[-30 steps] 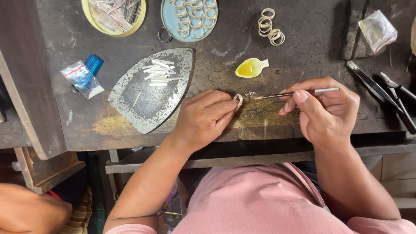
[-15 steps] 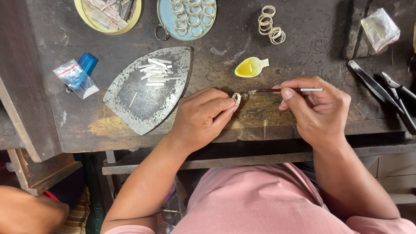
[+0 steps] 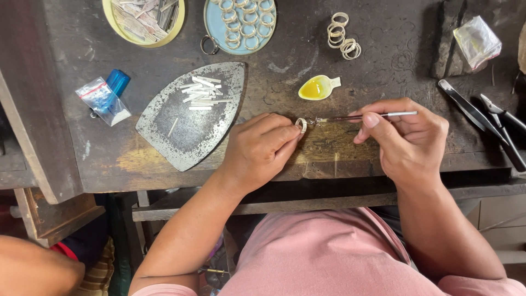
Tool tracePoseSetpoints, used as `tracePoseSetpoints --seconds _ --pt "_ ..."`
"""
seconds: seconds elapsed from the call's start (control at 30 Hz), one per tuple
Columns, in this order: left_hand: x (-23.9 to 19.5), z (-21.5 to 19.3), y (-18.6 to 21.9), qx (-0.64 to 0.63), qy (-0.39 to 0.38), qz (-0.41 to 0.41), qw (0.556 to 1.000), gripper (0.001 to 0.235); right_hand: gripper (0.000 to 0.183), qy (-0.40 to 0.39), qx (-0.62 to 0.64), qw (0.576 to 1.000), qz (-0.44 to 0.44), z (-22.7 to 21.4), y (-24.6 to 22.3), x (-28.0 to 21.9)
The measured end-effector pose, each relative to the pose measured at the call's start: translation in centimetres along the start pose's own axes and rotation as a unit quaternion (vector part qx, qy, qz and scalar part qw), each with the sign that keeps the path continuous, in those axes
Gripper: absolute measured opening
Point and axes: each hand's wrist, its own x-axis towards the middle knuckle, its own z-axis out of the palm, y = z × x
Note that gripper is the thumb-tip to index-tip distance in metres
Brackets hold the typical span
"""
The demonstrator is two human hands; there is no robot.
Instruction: The person applies a yellow liquid adhesive to small metal rings using a fine brush. They hold each ring with the left hand and carefully coat the surface with the brush, occasionally dipping the brush into a small container of adhesive. Completed rings are placed on a blue tray nearby.
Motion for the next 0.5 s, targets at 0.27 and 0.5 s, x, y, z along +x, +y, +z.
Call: tracePoseSetpoints --seconds 0.27,0.5 --pt "-0.2 -0.2 0.1 0.028 -0.026 0.012 0.999 0.005 0.011 0.046 0.171 0.982 0.062 0.5 1.6 -0.6" --pt "-0.4 -0.2 0.0 0.043 -0.041 0.022 0.998 0.007 0.017 0.032 0.119 0.992 0.029 0.8 1.9 -0.6"
